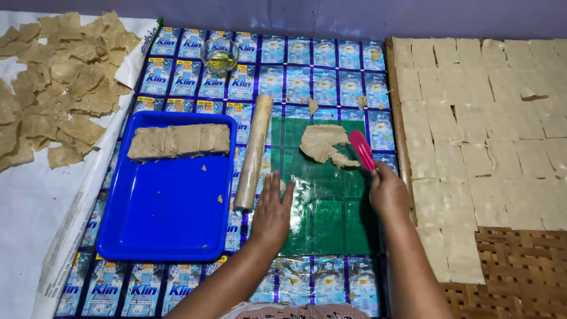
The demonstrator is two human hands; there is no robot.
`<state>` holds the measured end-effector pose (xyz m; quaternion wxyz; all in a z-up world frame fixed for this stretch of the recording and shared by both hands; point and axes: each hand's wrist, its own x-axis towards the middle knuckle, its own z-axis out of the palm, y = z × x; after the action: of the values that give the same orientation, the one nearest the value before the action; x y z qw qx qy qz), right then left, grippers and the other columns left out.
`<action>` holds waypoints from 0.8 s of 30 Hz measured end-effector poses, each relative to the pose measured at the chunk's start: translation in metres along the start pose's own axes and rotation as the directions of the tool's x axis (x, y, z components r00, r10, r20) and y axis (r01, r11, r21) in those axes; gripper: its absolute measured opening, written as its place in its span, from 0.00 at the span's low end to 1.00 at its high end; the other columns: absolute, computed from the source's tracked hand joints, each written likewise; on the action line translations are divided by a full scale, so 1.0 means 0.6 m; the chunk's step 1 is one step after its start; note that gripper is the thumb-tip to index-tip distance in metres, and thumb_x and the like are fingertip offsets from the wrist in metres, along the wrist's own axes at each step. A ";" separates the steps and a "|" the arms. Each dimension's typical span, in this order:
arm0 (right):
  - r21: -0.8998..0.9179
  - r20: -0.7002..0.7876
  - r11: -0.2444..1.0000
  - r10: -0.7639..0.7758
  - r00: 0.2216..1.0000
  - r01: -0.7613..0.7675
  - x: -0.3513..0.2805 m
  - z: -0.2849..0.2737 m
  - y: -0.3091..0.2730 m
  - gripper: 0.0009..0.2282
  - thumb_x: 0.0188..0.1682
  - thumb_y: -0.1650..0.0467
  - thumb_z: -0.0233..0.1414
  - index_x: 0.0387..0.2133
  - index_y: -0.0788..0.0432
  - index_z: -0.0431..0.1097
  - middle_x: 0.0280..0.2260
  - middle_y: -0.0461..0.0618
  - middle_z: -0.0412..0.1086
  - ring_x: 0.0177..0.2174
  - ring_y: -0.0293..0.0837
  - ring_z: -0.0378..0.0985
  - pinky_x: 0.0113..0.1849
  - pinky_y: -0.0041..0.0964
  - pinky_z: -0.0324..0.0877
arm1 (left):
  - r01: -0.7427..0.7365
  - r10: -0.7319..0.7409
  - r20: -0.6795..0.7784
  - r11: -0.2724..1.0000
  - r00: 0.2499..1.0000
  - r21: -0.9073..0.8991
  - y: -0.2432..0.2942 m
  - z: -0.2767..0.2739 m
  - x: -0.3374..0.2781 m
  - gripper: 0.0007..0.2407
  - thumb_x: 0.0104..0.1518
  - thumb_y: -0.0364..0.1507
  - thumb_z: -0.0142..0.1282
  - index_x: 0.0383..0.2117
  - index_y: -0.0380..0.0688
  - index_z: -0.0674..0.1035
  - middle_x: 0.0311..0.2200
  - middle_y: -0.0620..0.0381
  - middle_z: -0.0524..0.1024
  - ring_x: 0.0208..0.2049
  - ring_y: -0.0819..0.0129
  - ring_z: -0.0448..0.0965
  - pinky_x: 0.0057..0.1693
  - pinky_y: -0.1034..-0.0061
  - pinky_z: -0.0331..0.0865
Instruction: Rolling out, cutting, and arranging flat dough pieces on a drying tray.
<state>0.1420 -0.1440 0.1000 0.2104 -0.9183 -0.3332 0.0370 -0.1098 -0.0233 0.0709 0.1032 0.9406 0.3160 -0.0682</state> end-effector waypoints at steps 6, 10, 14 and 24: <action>0.078 0.023 0.991 0.105 0.994 -0.106 0.130 0.053 0.110 0.11 0.53 0.65 0.53 0.47 0.51 0.77 0.39 0.64 0.76 0.41 0.66 0.77 0.40 0.58 0.72 | -0.033 -0.019 -0.195 0.965 0.981 -0.261 -0.033 0.001 0.064 0.10 0.58 0.18 0.50 0.46 0.35 0.75 0.47 0.39 0.73 0.55 0.44 0.71 0.60 0.59 0.68; 0.132 0.209 0.991 0.001 0.978 -0.029 0.214 0.061 0.106 0.13 0.54 0.65 0.54 0.49 0.52 0.76 0.36 0.62 0.78 0.38 0.60 0.82 0.41 0.52 0.73 | -0.193 0.042 -0.359 0.898 0.932 -0.396 -0.007 -0.046 0.101 0.13 0.48 0.14 0.50 0.39 0.38 0.77 0.43 0.43 0.74 0.50 0.46 0.73 0.54 0.60 0.70; 0.142 0.445 0.975 -0.220 0.868 0.174 0.311 0.079 0.079 0.13 0.53 0.63 0.54 0.48 0.52 0.77 0.40 0.55 0.79 0.42 0.53 0.81 0.44 0.47 0.72 | -0.473 0.197 -0.504 0.721 0.841 -0.507 0.042 -0.045 0.160 0.14 0.50 0.16 0.52 0.42 0.42 0.80 0.43 0.50 0.77 0.50 0.52 0.75 0.53 0.62 0.71; 0.044 0.664 0.946 -0.269 0.697 0.322 0.277 0.034 -0.021 0.14 0.52 0.64 0.53 0.51 0.42 0.75 0.46 0.50 0.78 0.46 0.50 0.81 0.48 0.44 0.72 | -0.495 0.219 -0.648 0.822 0.730 -0.280 0.044 -0.065 0.157 0.15 0.47 0.17 0.52 0.42 0.43 0.79 0.48 0.52 0.77 0.55 0.53 0.73 0.58 0.60 0.66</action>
<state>0.2594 -0.0237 0.0988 0.0470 -0.7866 -0.5300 0.3132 -0.0165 0.0202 0.0945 0.2185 0.9100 0.1464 0.3206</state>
